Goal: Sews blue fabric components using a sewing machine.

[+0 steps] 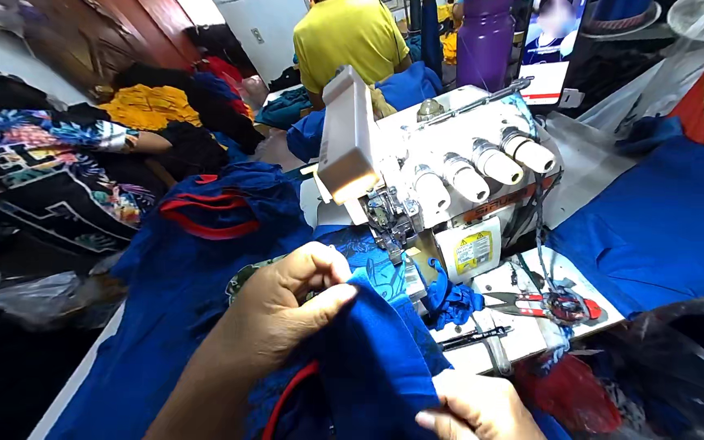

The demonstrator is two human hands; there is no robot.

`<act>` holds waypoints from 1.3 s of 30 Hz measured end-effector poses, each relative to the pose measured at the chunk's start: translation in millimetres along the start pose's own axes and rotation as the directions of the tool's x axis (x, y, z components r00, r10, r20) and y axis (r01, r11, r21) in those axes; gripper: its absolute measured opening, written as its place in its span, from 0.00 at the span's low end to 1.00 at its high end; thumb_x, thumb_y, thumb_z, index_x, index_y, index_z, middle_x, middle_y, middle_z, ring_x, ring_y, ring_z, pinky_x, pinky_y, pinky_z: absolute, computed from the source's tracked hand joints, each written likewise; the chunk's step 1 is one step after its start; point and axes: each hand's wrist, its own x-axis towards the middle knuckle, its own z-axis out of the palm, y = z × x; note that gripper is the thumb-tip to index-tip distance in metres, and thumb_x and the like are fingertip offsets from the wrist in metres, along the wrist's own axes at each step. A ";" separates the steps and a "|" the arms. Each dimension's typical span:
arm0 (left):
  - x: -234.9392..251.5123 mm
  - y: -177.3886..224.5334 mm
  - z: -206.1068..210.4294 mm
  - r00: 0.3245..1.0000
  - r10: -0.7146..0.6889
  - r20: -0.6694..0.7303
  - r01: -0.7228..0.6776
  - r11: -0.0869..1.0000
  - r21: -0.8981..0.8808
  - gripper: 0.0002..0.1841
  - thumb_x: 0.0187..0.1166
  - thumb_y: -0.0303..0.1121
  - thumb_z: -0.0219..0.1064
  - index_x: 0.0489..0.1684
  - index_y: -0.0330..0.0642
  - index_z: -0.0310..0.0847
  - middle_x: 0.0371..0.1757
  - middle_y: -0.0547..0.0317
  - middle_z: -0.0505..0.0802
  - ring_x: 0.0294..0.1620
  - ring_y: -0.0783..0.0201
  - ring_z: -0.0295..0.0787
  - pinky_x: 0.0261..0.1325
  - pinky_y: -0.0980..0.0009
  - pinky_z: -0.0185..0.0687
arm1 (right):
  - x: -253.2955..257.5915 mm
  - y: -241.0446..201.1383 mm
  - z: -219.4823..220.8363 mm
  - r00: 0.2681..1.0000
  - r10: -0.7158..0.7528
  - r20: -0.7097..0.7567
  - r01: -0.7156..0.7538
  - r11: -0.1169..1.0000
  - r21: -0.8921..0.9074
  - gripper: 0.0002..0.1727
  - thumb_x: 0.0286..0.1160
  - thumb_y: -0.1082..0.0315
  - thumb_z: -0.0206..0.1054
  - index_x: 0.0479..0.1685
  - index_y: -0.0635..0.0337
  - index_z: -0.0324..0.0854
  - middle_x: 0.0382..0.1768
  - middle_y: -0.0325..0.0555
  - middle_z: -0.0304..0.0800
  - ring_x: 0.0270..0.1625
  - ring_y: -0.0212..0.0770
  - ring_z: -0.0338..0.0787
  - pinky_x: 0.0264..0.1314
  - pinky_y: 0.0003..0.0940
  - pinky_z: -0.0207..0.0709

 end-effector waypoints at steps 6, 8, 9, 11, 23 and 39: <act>9.4 -11.9 10.0 0.999 0.034 -0.021 -0.029 0.978 0.207 0.09 0.71 0.19 0.67 0.43 0.39 0.87 0.39 0.72 0.93 0.37 0.84 0.88 0.44 0.87 0.84 | 0.1 17.0 20.9 0.989 0.140 0.048 -0.144 0.983 0.115 0.11 0.80 0.73 0.64 0.35 0.73 0.86 0.29 0.54 0.89 0.34 0.35 0.87 0.41 0.27 0.79; 12.9 -35.5 14.8 0.993 0.100 0.061 -0.114 0.944 0.310 0.10 0.75 0.29 0.69 0.49 0.45 0.92 0.45 0.72 0.94 0.46 0.82 0.89 0.52 0.83 0.85 | -0.2 29.0 26.9 0.984 0.179 0.007 -0.179 0.981 0.071 0.11 0.78 0.72 0.64 0.33 0.72 0.86 0.28 0.53 0.88 0.33 0.36 0.87 0.40 0.28 0.79; 13.7 -40.6 17.7 0.992 0.112 0.066 -0.128 0.918 0.375 0.11 0.74 0.32 0.69 0.50 0.47 0.93 0.44 0.72 0.94 0.47 0.82 0.88 0.53 0.82 0.83 | 0.1 33.8 27.5 0.983 0.182 -0.013 -0.181 0.983 0.039 0.11 0.77 0.71 0.65 0.32 0.71 0.86 0.28 0.53 0.88 0.33 0.37 0.87 0.39 0.28 0.79; 13.4 -39.6 19.1 0.992 0.116 0.057 -0.129 0.857 0.499 0.14 0.73 0.34 0.70 0.54 0.46 0.93 0.42 0.67 0.93 0.45 0.76 0.88 0.51 0.76 0.82 | 1.3 38.3 25.4 0.981 0.193 -0.025 -0.193 0.981 0.008 0.11 0.77 0.70 0.65 0.31 0.70 0.87 0.28 0.52 0.89 0.33 0.36 0.87 0.38 0.28 0.78; 9.2 -26.1 13.2 0.999 0.039 0.006 -0.040 0.979 0.199 0.04 0.70 0.27 0.70 0.32 0.50 0.87 0.33 0.78 0.90 0.36 0.85 0.86 0.42 0.87 0.82 | -5.7 36.7 27.0 0.998 -0.012 -0.070 0.013 1.000 0.002 0.13 0.77 0.70 0.67 0.27 0.70 0.88 0.26 0.53 0.88 0.35 0.37 0.88 0.42 0.23 0.78; 30.4 -35.5 18.2 0.987 -0.163 -0.008 0.159 0.953 0.258 0.05 0.72 0.23 0.74 0.32 0.46 0.89 0.26 0.73 0.90 0.28 0.84 0.83 0.34 0.86 0.78 | 16.2 23.0 16.3 0.768 0.630 0.118 -0.636 0.727 0.259 0.27 0.75 0.69 0.72 0.72 0.66 0.71 0.26 0.32 0.80 0.20 0.24 0.80 0.23 0.20 0.78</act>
